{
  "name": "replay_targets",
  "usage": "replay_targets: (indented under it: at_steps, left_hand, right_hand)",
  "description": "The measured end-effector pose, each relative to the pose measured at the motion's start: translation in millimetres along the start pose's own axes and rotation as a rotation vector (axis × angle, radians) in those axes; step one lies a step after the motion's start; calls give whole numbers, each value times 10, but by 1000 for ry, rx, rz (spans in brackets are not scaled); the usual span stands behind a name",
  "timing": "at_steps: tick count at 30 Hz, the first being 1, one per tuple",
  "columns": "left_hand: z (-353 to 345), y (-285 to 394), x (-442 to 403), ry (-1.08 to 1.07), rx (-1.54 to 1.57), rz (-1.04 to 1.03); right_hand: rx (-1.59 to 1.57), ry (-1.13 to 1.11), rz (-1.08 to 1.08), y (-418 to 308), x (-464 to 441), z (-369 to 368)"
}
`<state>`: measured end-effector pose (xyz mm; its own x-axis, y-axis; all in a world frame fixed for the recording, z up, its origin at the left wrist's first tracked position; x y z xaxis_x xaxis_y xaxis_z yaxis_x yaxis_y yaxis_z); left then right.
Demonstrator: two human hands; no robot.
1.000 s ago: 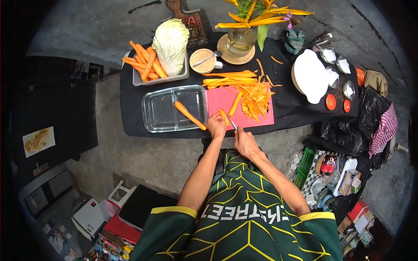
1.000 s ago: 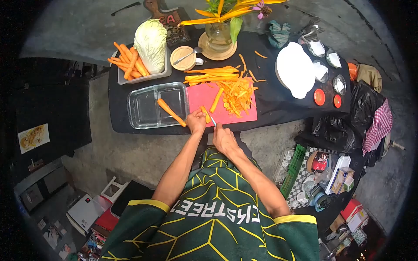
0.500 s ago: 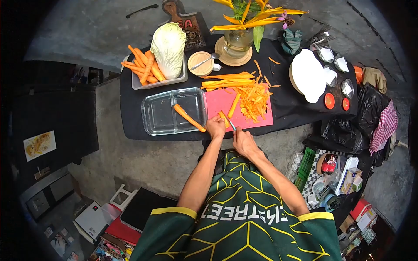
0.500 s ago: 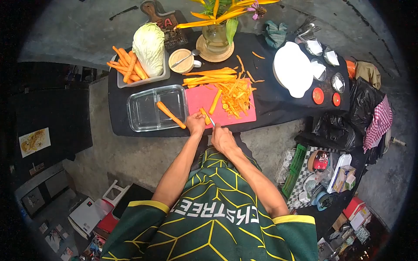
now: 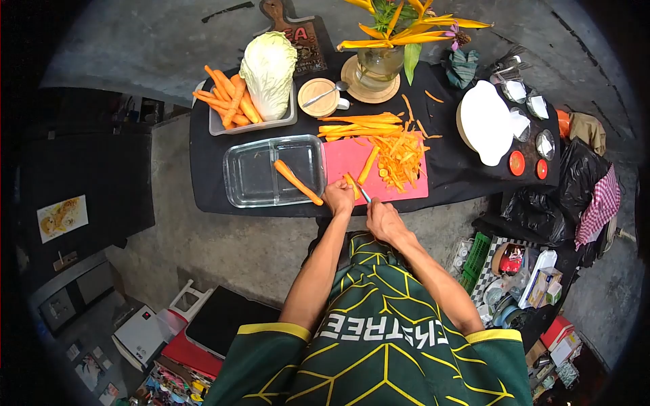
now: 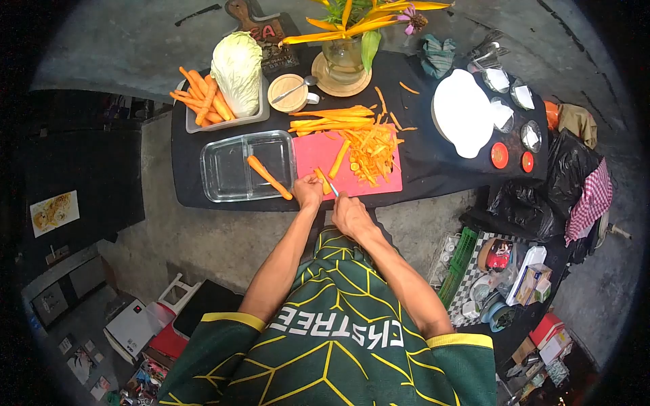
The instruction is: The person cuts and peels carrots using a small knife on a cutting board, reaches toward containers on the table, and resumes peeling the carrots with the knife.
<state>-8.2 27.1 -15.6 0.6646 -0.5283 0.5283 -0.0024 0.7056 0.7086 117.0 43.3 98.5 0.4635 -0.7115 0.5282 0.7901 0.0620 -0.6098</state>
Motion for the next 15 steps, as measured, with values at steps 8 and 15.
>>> replay_targets:
  at_steps: [8, 15]
  left_hand:
    - [24, 68, 44, -3, 7, -8]
    - [46, 122, 66, 26, -44, -31]
  right_hand:
    - [24, 64, 89, 103, -160, -110]
    - [62, 105, 164, 200, -128, -122]
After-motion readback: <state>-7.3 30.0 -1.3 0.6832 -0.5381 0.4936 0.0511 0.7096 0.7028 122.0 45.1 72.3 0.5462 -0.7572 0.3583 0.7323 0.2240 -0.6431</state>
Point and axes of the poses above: each hand's wrist, its own x-axis away from the middle knuckle, its own z-axis out of the back of the hand, y = z × x, the point moved 3 cm from there along -x, towards the middle knuckle, and after that the axes turned 7 degrees about z, right-handed, at the moved point
